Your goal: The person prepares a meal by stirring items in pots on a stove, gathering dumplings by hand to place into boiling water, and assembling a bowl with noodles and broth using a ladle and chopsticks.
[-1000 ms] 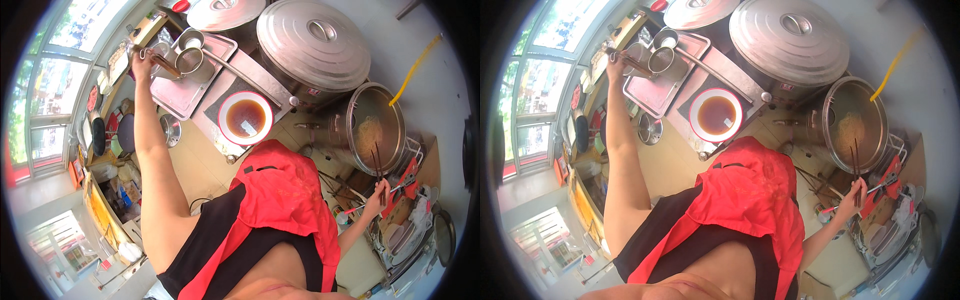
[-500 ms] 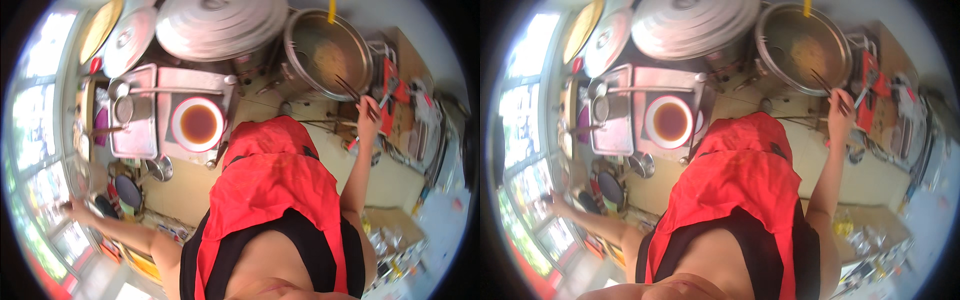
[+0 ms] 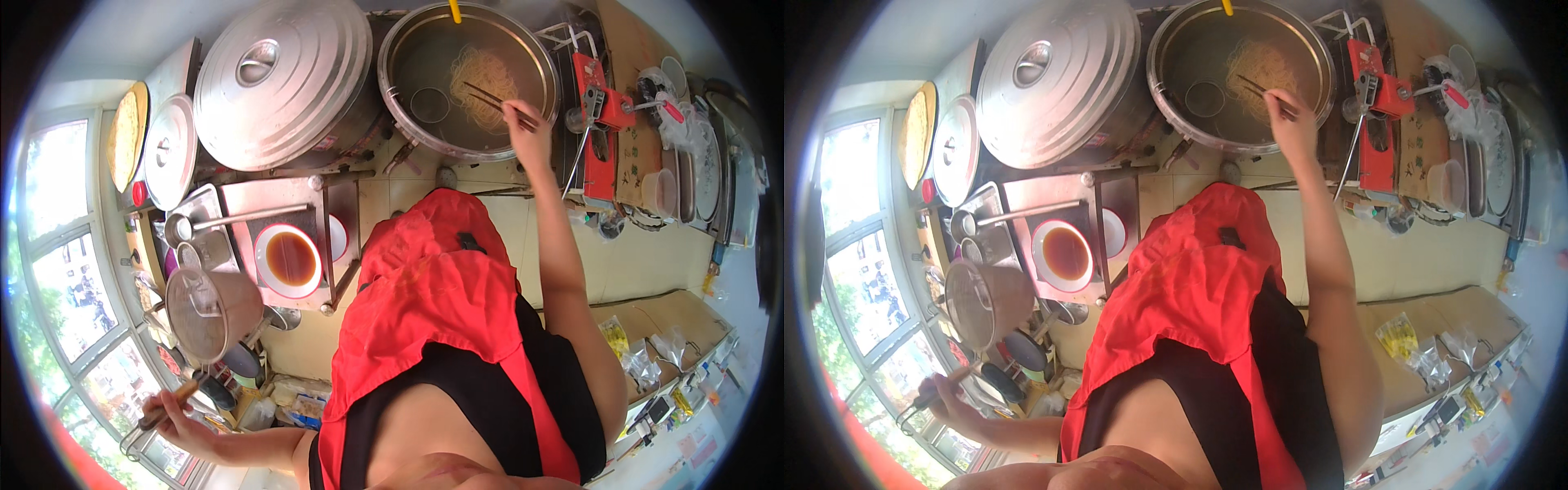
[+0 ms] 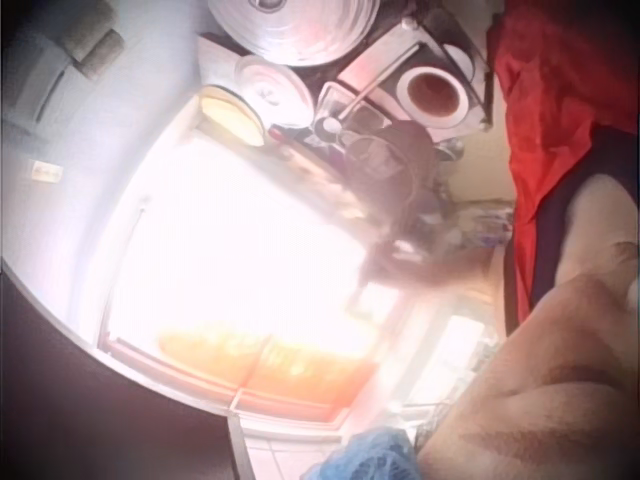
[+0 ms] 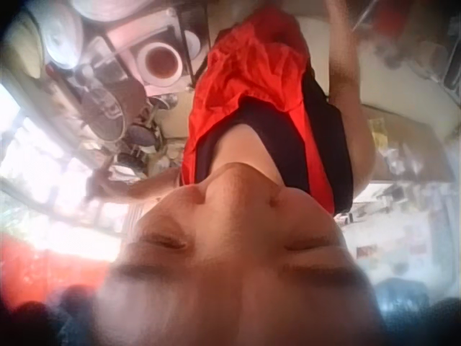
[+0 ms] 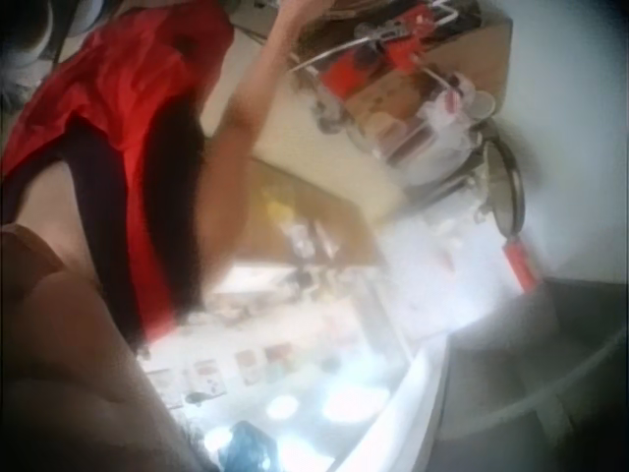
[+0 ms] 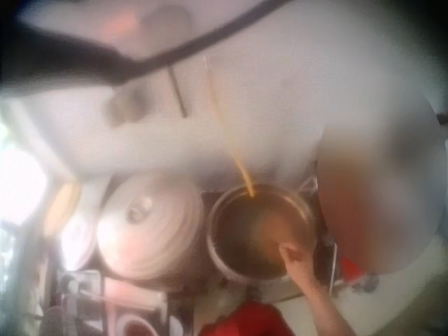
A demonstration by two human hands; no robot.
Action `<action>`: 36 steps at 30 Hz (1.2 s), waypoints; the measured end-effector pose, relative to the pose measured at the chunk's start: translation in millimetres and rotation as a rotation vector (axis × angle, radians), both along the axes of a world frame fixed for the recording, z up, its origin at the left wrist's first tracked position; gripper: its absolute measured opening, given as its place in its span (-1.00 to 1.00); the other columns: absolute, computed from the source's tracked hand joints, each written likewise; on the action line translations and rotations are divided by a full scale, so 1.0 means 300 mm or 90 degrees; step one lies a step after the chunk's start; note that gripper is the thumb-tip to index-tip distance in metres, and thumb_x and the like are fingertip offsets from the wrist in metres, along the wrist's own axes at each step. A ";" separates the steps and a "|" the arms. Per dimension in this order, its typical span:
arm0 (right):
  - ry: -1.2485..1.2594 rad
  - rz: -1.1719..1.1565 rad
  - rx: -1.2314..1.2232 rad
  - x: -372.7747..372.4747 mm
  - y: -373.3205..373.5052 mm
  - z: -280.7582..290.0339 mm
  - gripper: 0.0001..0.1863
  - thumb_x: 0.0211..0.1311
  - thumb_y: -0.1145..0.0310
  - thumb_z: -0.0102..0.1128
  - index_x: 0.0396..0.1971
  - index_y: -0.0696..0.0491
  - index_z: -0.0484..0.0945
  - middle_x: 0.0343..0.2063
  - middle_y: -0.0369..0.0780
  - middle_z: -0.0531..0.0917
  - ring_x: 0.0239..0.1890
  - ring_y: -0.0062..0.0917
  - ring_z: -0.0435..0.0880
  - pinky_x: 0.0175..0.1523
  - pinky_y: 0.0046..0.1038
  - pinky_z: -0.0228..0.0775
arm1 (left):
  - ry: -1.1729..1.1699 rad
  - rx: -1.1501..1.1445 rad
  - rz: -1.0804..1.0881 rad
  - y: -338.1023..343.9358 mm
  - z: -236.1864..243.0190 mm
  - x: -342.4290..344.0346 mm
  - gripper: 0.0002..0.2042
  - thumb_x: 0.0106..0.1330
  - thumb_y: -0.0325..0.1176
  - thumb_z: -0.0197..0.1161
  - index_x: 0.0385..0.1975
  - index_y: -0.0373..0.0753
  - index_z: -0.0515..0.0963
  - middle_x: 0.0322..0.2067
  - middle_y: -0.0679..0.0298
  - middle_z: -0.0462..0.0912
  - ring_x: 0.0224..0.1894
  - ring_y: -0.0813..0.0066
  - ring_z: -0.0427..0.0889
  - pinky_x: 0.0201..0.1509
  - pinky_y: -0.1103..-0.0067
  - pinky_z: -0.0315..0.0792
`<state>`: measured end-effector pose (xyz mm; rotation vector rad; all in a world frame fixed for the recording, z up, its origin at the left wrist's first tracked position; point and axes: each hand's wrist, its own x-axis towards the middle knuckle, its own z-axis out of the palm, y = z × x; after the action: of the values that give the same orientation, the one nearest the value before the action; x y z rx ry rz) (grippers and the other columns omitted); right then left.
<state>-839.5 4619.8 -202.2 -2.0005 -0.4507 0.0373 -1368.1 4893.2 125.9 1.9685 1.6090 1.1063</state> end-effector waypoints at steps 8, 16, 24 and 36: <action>0.062 0.028 0.027 0.222 0.187 -0.260 -0.83 0.24 0.21 0.15 -0.33 -0.02 0.59 -0.52 -0.21 0.61 -0.48 -0.49 0.61 -0.36 -0.51 0.40 | -0.043 -0.047 -0.378 0.027 -0.083 0.741 -0.79 0.20 -0.40 0.25 -0.30 -0.28 0.35 -0.32 0.17 0.49 -0.44 0.53 0.47 -0.39 0.64 0.38; 0.034 -0.028 -0.076 0.348 0.085 -0.338 -0.81 0.26 0.17 0.09 -0.32 -0.05 0.60 -0.47 -0.19 0.61 -0.51 -0.37 0.60 -0.39 -0.41 0.42 | 0.071 -0.163 -0.697 0.026 -0.262 1.429 -0.79 0.11 -0.68 0.25 -0.29 -0.32 0.43 -0.21 0.20 0.54 -0.30 0.51 0.56 -0.17 0.60 0.47; 0.083 -0.100 -0.008 0.180 -0.043 -0.039 -0.88 0.20 0.32 0.20 -0.33 0.03 0.59 -0.36 -0.20 0.64 -0.43 -0.38 0.65 -0.37 -0.48 0.46 | 0.162 -0.215 -0.906 0.038 -0.570 1.815 -0.82 0.13 -0.56 0.29 -0.31 -0.30 0.46 -0.38 0.29 0.57 -0.35 0.57 0.49 -0.21 0.67 0.38; 0.160 0.075 -0.130 0.021 0.082 -0.246 -0.90 0.17 0.27 0.13 -0.40 -0.07 0.56 -0.43 -0.23 0.61 -0.38 -0.27 0.62 -0.32 -0.30 0.44 | 0.375 -0.118 -1.063 0.058 -0.920 2.060 -0.77 0.13 -0.44 0.29 -0.26 -0.16 0.41 -0.32 0.17 0.54 -0.32 0.10 0.52 -0.25 0.45 0.42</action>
<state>-833.3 4644.3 -276.1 -2.1304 -0.4141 0.4185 -750.0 4910.5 -150.1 2.4844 -0.1864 -0.2960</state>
